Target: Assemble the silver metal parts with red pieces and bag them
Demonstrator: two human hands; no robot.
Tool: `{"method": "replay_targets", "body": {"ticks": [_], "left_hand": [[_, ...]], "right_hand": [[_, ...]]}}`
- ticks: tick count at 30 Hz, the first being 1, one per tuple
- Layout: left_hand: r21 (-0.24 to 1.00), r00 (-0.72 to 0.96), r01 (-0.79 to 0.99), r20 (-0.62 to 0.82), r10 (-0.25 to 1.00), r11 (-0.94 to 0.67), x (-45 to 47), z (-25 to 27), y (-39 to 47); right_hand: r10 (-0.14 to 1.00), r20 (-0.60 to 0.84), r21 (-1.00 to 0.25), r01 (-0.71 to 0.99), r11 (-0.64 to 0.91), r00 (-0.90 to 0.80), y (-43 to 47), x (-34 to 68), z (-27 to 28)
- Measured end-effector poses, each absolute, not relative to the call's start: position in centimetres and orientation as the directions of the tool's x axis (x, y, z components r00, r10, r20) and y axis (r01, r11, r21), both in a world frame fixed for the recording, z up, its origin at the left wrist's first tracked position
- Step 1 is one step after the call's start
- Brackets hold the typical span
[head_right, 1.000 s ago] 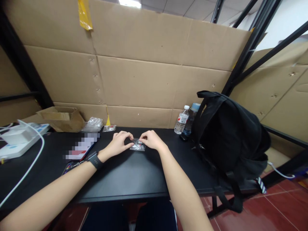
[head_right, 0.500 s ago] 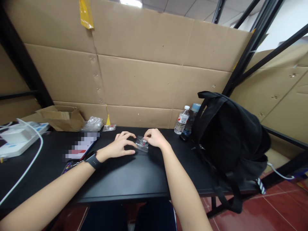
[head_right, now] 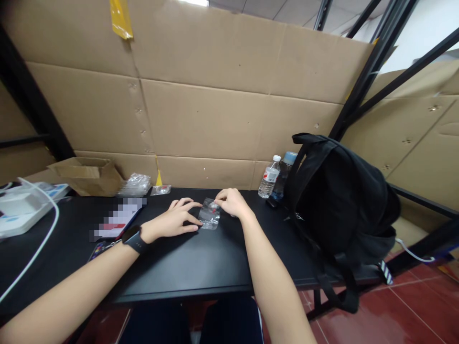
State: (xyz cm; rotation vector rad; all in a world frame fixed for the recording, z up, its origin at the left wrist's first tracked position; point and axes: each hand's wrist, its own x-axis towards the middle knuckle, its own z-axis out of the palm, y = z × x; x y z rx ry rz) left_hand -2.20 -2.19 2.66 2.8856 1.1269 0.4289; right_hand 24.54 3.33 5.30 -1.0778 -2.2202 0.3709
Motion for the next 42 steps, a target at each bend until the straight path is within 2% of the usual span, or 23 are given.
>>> {"method": "replay_targets", "body": {"ticks": [9, 21, 26, 30, 34, 37, 40, 42], "left_hand": [[0.098, 0.702, 0.669, 0.243, 0.669, -0.737, -2.3, 2.3, -2.0], [0.133, 0.701, 0.663, 0.232, 0.674, -0.736, -2.4, 2.1, -1.9], [0.133, 0.7, 0.667, 0.226, 0.677, -0.733, -2.4, 1.6, -1.7], [0.143, 0.704, 0.651, 0.253, 0.663, -0.746, -2.5, 1.4, -1.5], [0.141, 0.704, 0.64, 0.285, 0.65, -0.755, -2.4, 2.0, -1.7], [0.209, 0.597, 0.674, 0.41, 0.69, -0.708, -2.2, 2.6, -1.6], [0.337, 0.353, 0.71, 0.589, 0.727, -0.618, -2.0, 3.0, -1.4], [0.426, 0.244, 0.676, 0.641, 0.728, -0.602, -1.9, 3.2, -1.3]], "right_hand": [[0.75, 0.509, -0.471, 0.592, 0.654, -0.423, 2.8, 24.2, 5.9], [0.809, 0.515, -0.423, 0.737, 0.528, -0.283, 3.2, 24.0, 5.4], [0.815, 0.534, -0.445, 0.744, 0.498, -0.226, 3.2, 23.8, 5.2], [0.812, 0.535, -0.478, 0.709, 0.519, -0.234, 3.1, 23.6, 5.2], [0.785, 0.596, -0.54, 0.638, 0.549, -0.17, 3.0, 23.6, 5.6], [0.8, 0.588, -0.668, 0.486, 0.563, -0.119, 3.0, 23.6, 5.8], [0.833, 0.535, -0.772, 0.318, 0.55, -0.143, 3.0, 23.4, 5.9], [0.842, 0.511, -0.805, 0.246, 0.54, -0.173, 2.9, 23.1, 6.0]]}}
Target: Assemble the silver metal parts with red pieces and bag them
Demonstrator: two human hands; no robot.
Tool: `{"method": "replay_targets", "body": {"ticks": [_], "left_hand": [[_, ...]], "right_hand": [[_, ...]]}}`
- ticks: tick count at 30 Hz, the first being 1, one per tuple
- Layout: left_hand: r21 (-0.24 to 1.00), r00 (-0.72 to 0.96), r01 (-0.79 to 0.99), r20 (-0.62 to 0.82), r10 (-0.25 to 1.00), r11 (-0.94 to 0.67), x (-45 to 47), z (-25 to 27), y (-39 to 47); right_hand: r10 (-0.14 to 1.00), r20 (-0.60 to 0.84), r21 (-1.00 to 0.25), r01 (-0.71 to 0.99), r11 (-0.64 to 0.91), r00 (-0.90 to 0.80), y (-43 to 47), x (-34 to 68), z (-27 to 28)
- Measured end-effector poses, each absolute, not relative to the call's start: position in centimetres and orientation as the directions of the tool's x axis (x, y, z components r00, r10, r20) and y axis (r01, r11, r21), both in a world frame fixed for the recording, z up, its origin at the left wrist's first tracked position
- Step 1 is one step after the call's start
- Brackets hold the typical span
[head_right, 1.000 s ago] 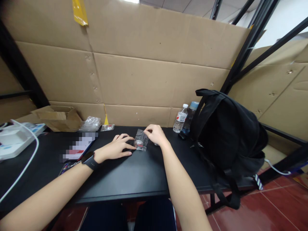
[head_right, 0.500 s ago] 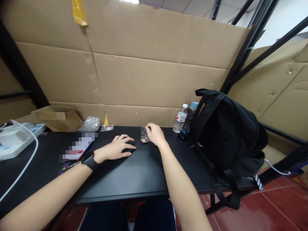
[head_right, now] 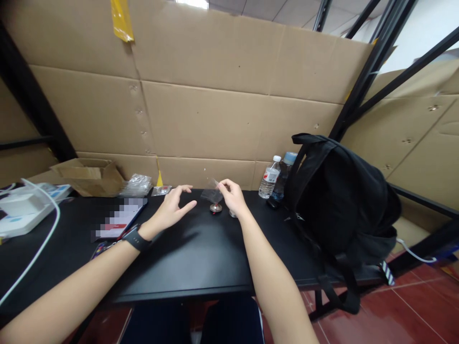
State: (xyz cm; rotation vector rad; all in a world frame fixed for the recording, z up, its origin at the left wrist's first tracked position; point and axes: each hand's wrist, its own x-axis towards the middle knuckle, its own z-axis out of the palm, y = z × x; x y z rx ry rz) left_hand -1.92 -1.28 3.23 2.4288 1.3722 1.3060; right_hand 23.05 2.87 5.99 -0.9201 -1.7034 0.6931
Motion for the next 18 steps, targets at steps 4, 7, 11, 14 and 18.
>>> {"method": "replay_targets", "body": {"ticks": [4, 7, 11, 14, 18], "left_hand": [[0.541, 0.222, 0.545, 0.643, 0.732, -0.641, -1.5, 3.7, -1.5], [0.616, 0.225, 0.457, 0.618, 0.753, -0.642, -1.2, 3.8, -1.6], [0.712, 0.138, 0.364, 0.597, 0.79, -0.601, -1.2, 3.6, -1.3], [0.763, 0.063, 0.312, 0.579, 0.813, -0.567, -1.4, 3.4, -0.9], [0.739, 0.02, 0.369, 0.6, 0.8, -0.564, -1.7, 3.6, -1.0]], "right_hand": [[0.841, 0.485, -0.847, 0.109, 0.52, -0.238, 2.0, 22.0, 6.3], [0.833, 0.472, -0.855, 0.081, 0.512, -0.289, 1.3, 21.1, 6.5], [0.856, 0.433, -0.881, 0.067, 0.468, -0.283, 0.8, 20.3, 6.2], [0.856, 0.395, -0.898, 0.058, 0.437, -0.334, 0.7, 19.9, 5.6], [0.864, 0.352, -0.918, 0.047, 0.394, -0.361, 1.0, 19.7, 4.9]]}}
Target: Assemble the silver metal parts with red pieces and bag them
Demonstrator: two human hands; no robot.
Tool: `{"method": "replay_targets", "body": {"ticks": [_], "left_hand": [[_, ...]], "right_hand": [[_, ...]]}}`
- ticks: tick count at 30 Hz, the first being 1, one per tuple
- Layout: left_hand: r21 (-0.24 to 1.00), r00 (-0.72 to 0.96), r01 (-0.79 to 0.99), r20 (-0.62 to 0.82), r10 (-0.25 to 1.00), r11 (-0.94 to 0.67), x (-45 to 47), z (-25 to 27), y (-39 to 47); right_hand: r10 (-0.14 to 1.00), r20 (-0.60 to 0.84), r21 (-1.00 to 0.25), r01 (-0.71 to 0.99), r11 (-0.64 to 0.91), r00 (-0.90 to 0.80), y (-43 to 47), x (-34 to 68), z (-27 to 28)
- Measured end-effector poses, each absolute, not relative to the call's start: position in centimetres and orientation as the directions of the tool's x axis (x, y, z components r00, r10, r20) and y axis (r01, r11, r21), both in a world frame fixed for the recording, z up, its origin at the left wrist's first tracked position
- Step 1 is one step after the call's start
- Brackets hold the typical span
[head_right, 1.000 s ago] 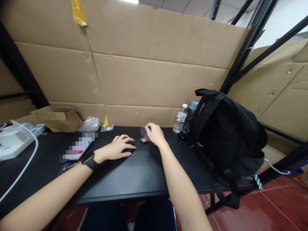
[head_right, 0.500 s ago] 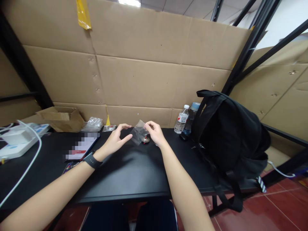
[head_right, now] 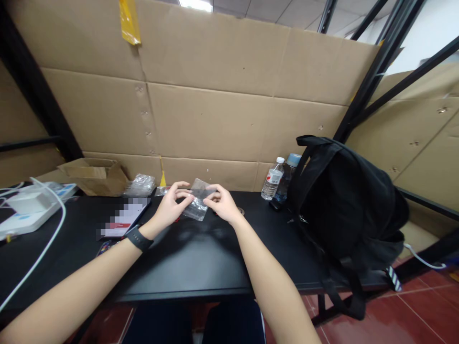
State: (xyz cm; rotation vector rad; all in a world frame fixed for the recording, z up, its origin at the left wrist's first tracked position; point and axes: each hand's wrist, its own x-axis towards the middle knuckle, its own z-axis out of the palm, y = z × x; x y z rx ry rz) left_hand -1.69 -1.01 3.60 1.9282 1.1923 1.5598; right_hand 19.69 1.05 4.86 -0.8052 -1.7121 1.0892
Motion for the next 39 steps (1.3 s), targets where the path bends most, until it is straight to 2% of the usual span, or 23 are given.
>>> {"method": "replay_targets", "body": {"ticks": [2, 4, 7, 10, 14, 17, 20, 24, 29, 34, 37, 39], "left_hand": [[0.627, 0.016, 0.503, 0.682, 0.732, -0.595, -2.0, 4.1, -1.5], [0.428, 0.157, 0.641, 0.739, 0.655, -0.637, -2.5, 4.7, -2.1], [0.155, 0.459, 0.69, 0.662, 0.593, -0.707, -2.9, 5.3, -2.6], [0.062, 0.549, 0.69, 0.605, 0.577, -0.721, -2.7, 5.0, -2.5], [0.021, 0.576, 0.691, 0.589, 0.568, -0.723, -2.6, 4.2, -1.6], [0.03, 0.508, 0.742, 0.626, 0.592, -0.669, -4.6, 4.5, 0.0], [0.079, 0.312, 0.861, 0.698, 0.645, -0.502, -9.0, 5.7, 2.1], [0.228, -0.091, 0.965, 0.753, 0.651, -0.13, -16.4, 6.4, 4.4], [0.228, -0.205, 0.97, 0.599, 0.774, 0.081, -21.6, 4.5, 5.6], [0.162, -0.132, 0.984, 0.357, 0.925, 0.077, -22.2, 3.4, 6.2], [0.157, -0.139, 0.982, 0.244, 0.96, 0.102, -22.0, 3.6, 6.5], [0.157, -0.149, 0.981, 0.205, 0.967, 0.118, -21.9, 3.8, 6.7]], "right_hand": [[0.881, 0.338, -0.926, 0.049, 0.374, -0.331, 1.2, 19.7, 4.6], [0.901, 0.319, -0.935, 0.057, 0.35, -0.295, 1.4, 19.8, 4.6], [0.915, 0.28, -0.95, 0.056, 0.309, -0.291, 1.4, 19.9, 4.5], [0.911, 0.265, -0.954, 0.052, 0.296, -0.316, 1.2, 19.7, 4.4], [0.903, 0.271, -0.95, 0.06, 0.307, -0.332, 1.2, 19.4, 4.1], [0.908, 0.267, -0.953, 0.054, 0.299, -0.324, 1.5, 19.5, 4.0], [0.918, 0.26, -0.957, 0.048, 0.287, -0.299, 1.8, 20.0, 4.3], [0.925, 0.276, -0.95, 0.072, 0.304, -0.262, 1.9, 20.6, 4.8], [0.914, 0.283, -0.945, 0.077, 0.317, -0.29, 1.9, 20.9, 4.9], [0.901, 0.297, -0.933, 0.104, 0.344, -0.317, 2.1, 21.1, 4.8], [0.892, 0.318, -0.911, 0.157, 0.381, -0.321, 2.5, 21.5, 4.6], [0.883, 0.343, -0.867, 0.254, 0.428, -0.319, 2.8, 21.9, 4.4]]}}
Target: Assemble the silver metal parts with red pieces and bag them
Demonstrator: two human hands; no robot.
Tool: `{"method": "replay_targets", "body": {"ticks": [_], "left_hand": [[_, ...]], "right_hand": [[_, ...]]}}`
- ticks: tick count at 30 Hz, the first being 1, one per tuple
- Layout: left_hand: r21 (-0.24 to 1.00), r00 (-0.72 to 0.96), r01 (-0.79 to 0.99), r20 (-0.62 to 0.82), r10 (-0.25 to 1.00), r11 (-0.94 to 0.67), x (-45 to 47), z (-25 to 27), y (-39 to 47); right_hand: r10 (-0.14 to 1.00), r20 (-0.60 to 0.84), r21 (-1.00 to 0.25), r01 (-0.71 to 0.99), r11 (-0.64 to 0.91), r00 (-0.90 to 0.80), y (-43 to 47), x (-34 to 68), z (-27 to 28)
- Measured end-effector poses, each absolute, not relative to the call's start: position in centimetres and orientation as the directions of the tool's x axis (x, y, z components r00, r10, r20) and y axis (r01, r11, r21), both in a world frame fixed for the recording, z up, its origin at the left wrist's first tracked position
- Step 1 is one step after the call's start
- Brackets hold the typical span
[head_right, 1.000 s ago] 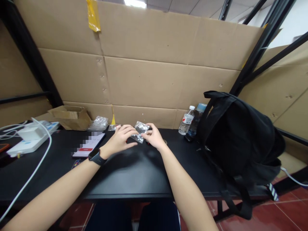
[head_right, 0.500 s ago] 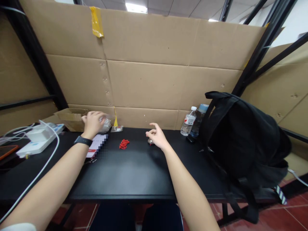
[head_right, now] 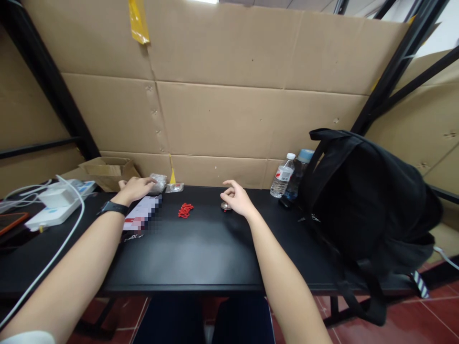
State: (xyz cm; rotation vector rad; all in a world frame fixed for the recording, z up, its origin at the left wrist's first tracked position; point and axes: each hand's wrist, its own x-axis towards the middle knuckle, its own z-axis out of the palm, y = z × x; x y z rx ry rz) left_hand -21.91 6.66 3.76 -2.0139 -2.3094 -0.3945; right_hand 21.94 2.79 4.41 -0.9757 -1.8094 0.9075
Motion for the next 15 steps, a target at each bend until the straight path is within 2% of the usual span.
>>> {"method": "replay_targets", "body": {"ticks": [2, 5, 8, 12, 15], "left_hand": [[0.164, -0.158, 0.978, 0.187, 0.97, 0.128, -21.9, 3.8, 6.7], [0.165, -0.178, 0.974, 0.128, 0.976, 0.156, -22.0, 3.6, 6.9], [0.159, -0.213, 0.967, 0.074, 0.974, 0.199, -22.0, 3.3, 7.2], [0.17, -0.21, 0.967, 0.114, 0.971, 0.19, -21.8, 3.1, 7.1], [0.177, -0.154, 0.978, 0.243, 0.958, 0.113, -21.4, 3.3, 6.5]], "right_hand": [[0.87, 0.362, -0.772, 0.417, 0.481, -0.334, 3.0, 22.4, 4.3], [0.851, 0.355, -0.525, 0.67, 0.525, -0.388, 3.1, 23.0, 3.9], [0.861, 0.282, -0.314, 0.807, 0.5, -0.424, 3.0, 23.1, 3.4], [0.908, 0.173, -0.245, 0.876, 0.416, -0.382, 3.1, 22.4, 2.4], [0.92, 0.173, -0.247, 0.888, 0.387, -0.353, 3.5, 22.1, 1.8]]}}
